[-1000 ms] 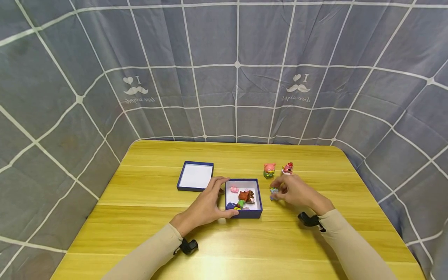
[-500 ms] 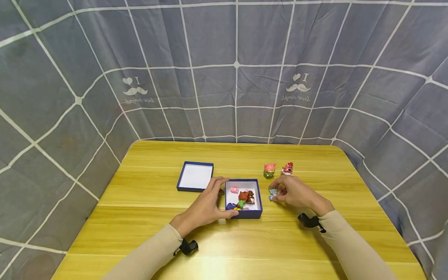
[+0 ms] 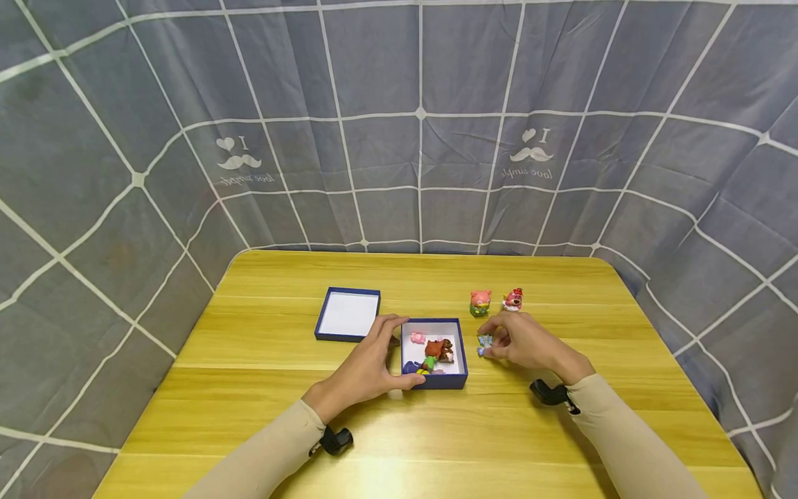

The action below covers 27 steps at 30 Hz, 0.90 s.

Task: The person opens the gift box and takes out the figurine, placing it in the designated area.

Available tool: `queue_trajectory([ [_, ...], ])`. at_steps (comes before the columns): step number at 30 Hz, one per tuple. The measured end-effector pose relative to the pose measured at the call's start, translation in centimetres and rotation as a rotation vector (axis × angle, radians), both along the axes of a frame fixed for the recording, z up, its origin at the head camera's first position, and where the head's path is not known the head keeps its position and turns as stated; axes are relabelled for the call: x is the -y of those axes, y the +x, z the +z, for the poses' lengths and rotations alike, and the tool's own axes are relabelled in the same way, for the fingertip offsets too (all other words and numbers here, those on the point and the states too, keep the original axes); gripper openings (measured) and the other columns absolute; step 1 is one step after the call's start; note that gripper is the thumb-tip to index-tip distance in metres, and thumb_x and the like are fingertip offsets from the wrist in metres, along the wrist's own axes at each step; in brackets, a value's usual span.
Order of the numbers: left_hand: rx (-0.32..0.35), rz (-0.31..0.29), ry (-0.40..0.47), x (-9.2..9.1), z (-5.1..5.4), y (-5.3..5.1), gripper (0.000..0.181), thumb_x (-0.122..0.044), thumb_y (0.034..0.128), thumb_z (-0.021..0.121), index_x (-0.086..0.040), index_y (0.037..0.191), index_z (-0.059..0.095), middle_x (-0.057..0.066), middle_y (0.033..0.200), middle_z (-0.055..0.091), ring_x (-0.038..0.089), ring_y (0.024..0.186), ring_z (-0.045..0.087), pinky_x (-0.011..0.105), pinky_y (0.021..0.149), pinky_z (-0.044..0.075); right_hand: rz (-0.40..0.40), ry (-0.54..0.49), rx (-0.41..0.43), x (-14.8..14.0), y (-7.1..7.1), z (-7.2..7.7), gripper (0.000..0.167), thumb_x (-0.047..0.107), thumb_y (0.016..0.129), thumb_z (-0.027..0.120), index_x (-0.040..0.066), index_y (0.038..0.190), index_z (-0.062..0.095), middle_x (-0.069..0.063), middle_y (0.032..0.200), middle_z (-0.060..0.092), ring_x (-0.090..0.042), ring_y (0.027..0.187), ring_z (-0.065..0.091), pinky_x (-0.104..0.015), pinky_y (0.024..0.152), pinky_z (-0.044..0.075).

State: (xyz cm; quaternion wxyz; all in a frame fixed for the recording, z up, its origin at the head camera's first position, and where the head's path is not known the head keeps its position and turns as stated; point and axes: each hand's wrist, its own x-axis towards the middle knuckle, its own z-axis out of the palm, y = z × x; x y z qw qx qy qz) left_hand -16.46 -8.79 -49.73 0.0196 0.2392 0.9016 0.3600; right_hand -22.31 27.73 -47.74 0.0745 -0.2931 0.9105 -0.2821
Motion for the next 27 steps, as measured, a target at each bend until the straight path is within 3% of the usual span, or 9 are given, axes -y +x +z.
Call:
queue_trajectory([
  [8, -0.003, -0.003, 0.000, 0.1, -0.1, 0.1, 0.113, -0.054, 0.0936, 0.099, -0.013, 0.180, 0.039, 0.015, 0.178, 0.042, 0.032, 0.143, 0.067, 0.052, 0.126, 0.058, -0.019, 0.009, 0.003, 0.2, 0.4, 0.4, 0.034, 0.017, 0.099, 0.096, 0.002, 0.127, 0.084, 0.004, 0.095, 0.080, 0.001, 0.079, 0.069, -0.023, 0.076, 0.060],
  [15, -0.004, -0.004, 0.005, 0.2, -0.2, 0.2, 0.113, -0.054, 0.0937, 0.099, -0.012, 0.179, 0.038, 0.015, 0.179, 0.041, 0.032, 0.143, 0.067, 0.053, 0.126, 0.058, -0.042, 0.013, -0.012, 0.3, 0.9, 1.0, 0.034, 0.016, 0.099, 0.096, 0.003, 0.128, 0.084, -0.006, 0.112, 0.084, -0.004, 0.082, 0.066, -0.025, 0.075, 0.058],
  [21, -0.011, -0.011, 0.015, 0.2, -0.2, 0.1, 0.112, -0.053, 0.0937, 0.099, -0.010, 0.178, 0.039, 0.015, 0.178, 0.043, 0.028, 0.138, 0.068, 0.052, 0.123, 0.060, -0.045, 0.048, -0.076, 0.9, 1.1, 1.8, 0.035, 0.014, 0.099, 0.095, 0.002, 0.130, 0.084, -0.011, 0.121, 0.085, -0.011, 0.087, 0.068, -0.027, 0.077, 0.057],
  [27, -0.009, -0.009, 0.025, 0.1, -0.2, 0.1, 0.113, -0.055, 0.0942, 0.098, -0.009, 0.178, 0.039, 0.015, 0.177, 0.043, 0.028, 0.138, 0.068, 0.053, 0.121, 0.061, -0.043, 0.111, -0.155, 1.7, 1.3, 2.7, 0.033, 0.015, 0.102, 0.091, 0.006, 0.133, 0.084, -0.013, 0.132, 0.082, -0.020, 0.098, 0.073, -0.040, 0.089, 0.060],
])
